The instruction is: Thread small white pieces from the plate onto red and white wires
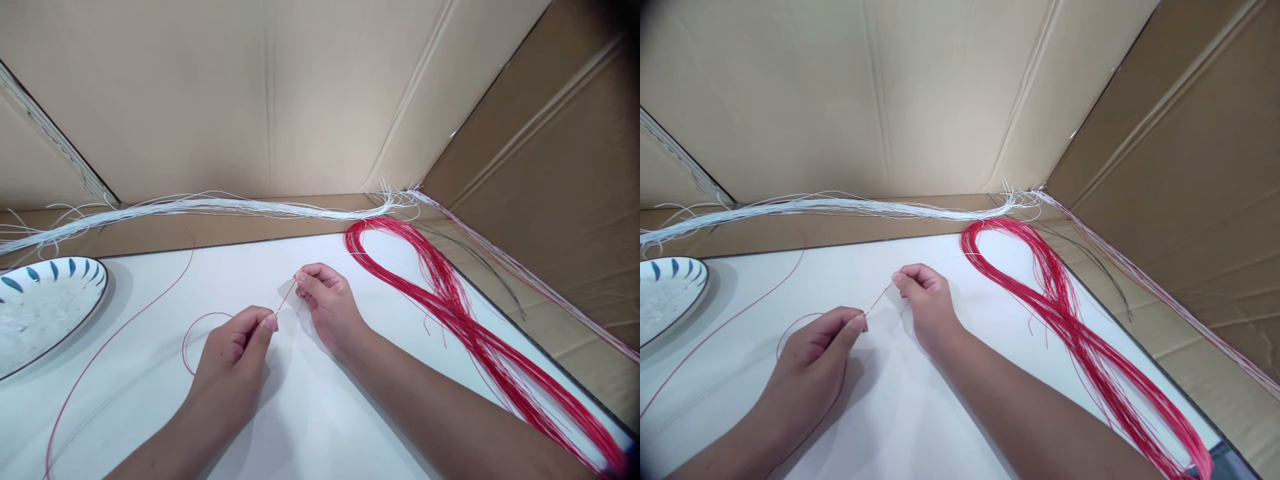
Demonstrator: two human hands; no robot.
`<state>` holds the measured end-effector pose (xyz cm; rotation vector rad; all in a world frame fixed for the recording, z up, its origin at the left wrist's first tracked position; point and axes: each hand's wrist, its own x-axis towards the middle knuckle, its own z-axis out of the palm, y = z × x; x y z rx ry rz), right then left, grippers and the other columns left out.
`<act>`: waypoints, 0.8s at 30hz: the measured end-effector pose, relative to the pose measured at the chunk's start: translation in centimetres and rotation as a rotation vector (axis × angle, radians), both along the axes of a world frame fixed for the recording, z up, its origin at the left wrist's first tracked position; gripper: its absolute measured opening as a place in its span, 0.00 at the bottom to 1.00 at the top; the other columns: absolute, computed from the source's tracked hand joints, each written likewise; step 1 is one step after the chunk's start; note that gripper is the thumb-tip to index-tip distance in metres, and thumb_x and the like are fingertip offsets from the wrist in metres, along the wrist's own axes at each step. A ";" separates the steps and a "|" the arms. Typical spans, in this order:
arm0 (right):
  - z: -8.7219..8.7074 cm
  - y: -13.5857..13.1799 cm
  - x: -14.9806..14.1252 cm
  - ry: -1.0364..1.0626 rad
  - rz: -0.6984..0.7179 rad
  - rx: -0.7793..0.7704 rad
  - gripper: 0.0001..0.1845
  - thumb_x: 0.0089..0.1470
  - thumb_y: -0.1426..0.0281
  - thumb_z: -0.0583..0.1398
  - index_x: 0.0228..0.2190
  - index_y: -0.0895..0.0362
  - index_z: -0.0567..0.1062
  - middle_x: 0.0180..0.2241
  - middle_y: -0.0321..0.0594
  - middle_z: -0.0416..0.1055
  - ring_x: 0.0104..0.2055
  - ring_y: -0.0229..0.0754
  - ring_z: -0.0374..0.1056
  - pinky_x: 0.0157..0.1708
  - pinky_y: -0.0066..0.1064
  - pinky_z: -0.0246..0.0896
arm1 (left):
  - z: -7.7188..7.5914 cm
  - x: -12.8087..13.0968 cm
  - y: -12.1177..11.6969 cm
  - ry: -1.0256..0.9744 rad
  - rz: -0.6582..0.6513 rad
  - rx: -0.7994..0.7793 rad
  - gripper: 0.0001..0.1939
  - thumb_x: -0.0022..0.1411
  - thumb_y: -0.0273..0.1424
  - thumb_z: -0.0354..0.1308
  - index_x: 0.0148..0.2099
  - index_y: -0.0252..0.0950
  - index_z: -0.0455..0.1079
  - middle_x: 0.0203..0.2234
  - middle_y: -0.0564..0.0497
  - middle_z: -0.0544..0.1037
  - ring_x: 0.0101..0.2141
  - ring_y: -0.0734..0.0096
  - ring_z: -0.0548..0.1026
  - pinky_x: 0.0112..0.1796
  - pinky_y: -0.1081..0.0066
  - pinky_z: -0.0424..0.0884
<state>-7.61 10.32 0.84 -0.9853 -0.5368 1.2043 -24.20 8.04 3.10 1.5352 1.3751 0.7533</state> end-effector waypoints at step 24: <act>-0.1 -0.7 0.3 -0.057 0.480 0.096 0.13 0.45 0.61 0.76 0.30 0.55 0.83 0.26 0.35 0.76 0.28 0.34 0.64 0.31 0.30 0.56 | -1.4 -0.5 0.9 -0.548 -0.062 -0.346 0.17 0.65 0.45 0.61 0.31 0.38 0.69 0.19 0.61 0.48 0.24 0.74 0.44 0.25 0.72 0.42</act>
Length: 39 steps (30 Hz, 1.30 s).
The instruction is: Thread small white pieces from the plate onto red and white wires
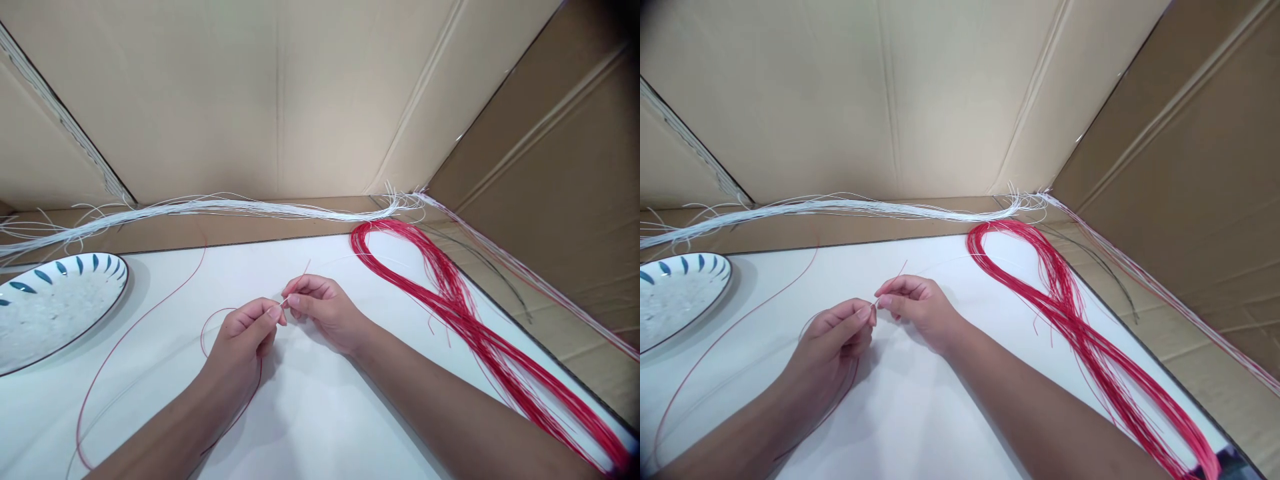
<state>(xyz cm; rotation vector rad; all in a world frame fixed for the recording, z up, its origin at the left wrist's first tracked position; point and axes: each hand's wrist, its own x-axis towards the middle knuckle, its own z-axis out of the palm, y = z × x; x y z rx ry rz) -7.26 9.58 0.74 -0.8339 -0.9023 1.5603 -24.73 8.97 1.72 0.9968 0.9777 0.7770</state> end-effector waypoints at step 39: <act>0.0 1.7 2.5 0.254 -0.410 -0.051 0.17 0.40 0.65 0.78 0.28 0.53 0.78 0.26 0.30 0.68 0.24 0.31 0.57 0.25 0.25 0.56 | 0.1 0.0 -0.8 0.057 -0.018 0.029 0.21 0.64 0.51 0.62 0.32 0.39 0.71 0.20 0.60 0.46 0.25 0.72 0.43 0.29 0.66 0.39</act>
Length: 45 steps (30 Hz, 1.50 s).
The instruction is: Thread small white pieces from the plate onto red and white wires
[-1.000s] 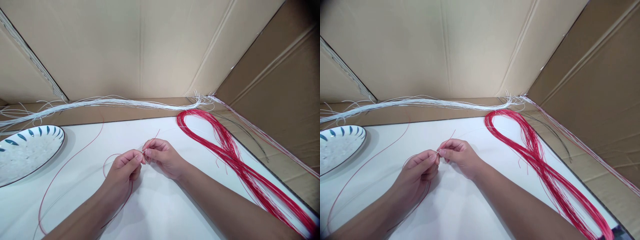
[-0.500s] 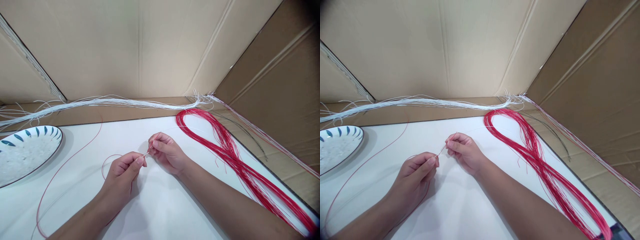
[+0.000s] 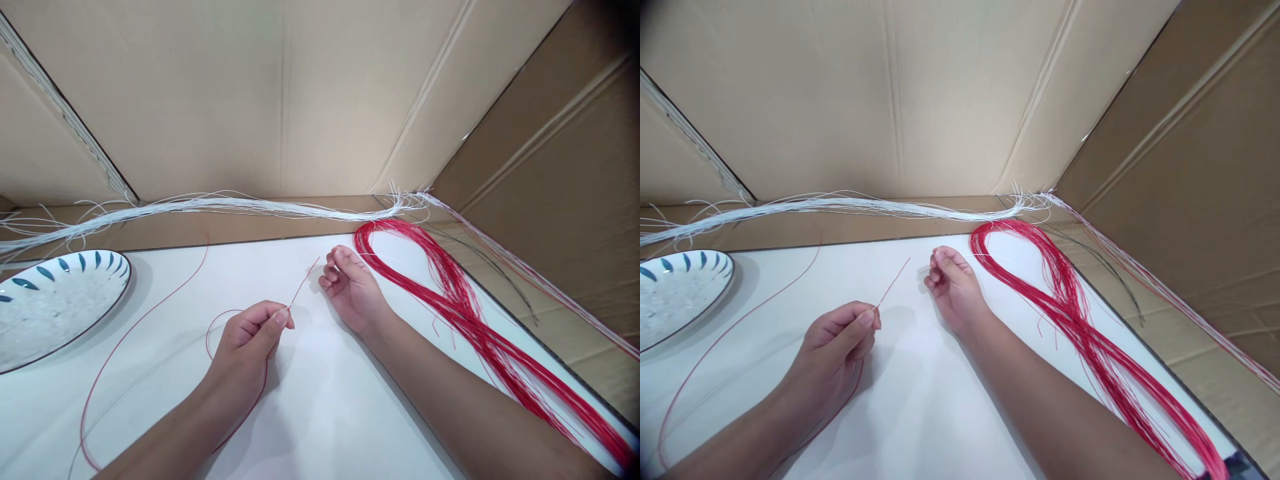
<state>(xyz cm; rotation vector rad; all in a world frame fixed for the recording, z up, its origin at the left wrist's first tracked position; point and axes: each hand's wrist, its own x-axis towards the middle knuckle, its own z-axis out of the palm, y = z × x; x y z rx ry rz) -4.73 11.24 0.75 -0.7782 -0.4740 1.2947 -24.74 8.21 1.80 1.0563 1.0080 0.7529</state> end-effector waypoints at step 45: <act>0.1 -2.8 -4.3 -0.359 0.150 0.026 0.09 0.45 0.63 0.74 0.27 0.53 0.83 0.27 0.36 0.76 0.28 0.37 0.64 0.32 0.32 0.59 | 0.7 1.1 -0.3 0.178 0.223 0.027 0.18 0.63 0.49 0.63 0.33 0.39 0.77 0.23 0.57 0.59 0.26 0.74 0.53 0.27 0.72 0.52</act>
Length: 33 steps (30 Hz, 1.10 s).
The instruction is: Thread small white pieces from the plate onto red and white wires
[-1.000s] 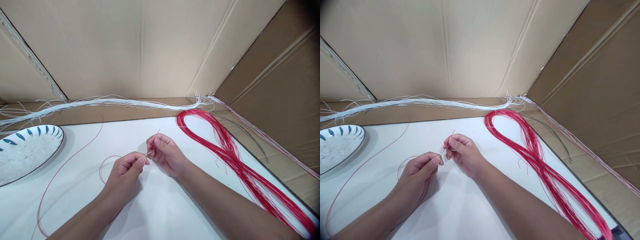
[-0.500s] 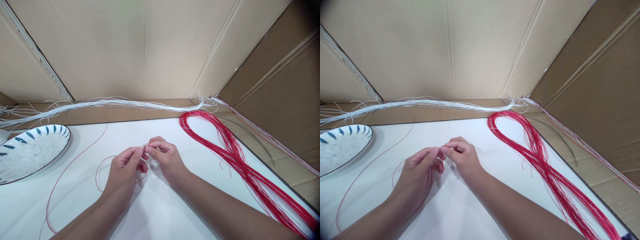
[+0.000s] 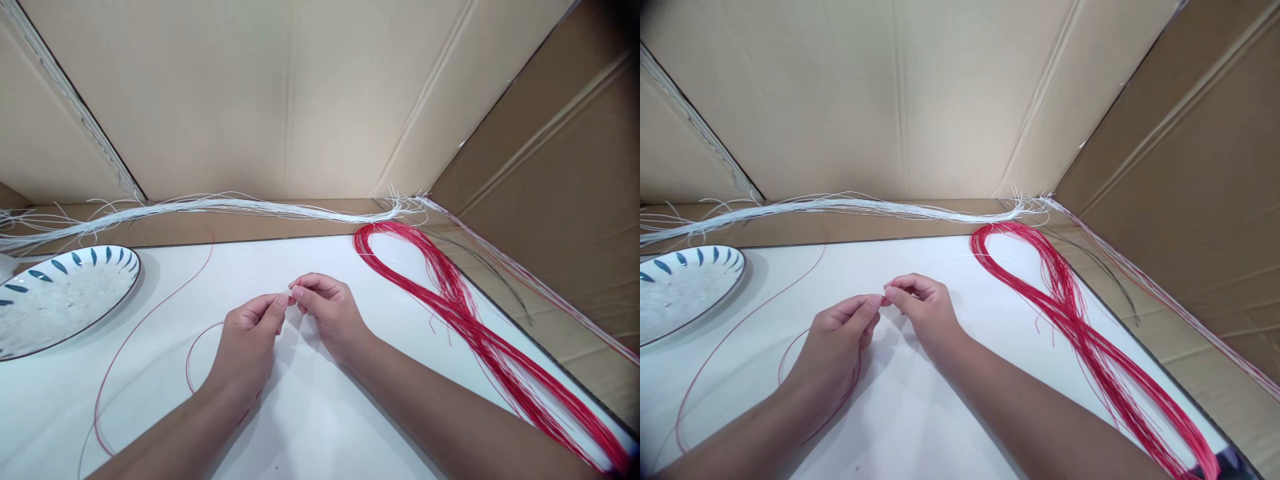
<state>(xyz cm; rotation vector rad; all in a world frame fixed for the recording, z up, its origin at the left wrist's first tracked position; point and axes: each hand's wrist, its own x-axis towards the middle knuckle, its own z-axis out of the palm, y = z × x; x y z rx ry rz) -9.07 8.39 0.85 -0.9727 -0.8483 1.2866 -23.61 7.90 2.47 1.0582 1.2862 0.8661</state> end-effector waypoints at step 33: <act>1.9 0.9 2.2 0.079 -0.215 0.044 0.15 0.39 0.61 0.76 0.26 0.55 0.80 0.30 0.34 0.74 0.28 0.34 0.64 0.30 0.29 0.62 | 3.0 0.0 -1.3 -0.038 -0.245 0.019 0.16 0.67 0.45 0.57 0.37 0.39 0.77 0.16 0.59 0.61 0.21 0.75 0.54 0.24 0.72 0.51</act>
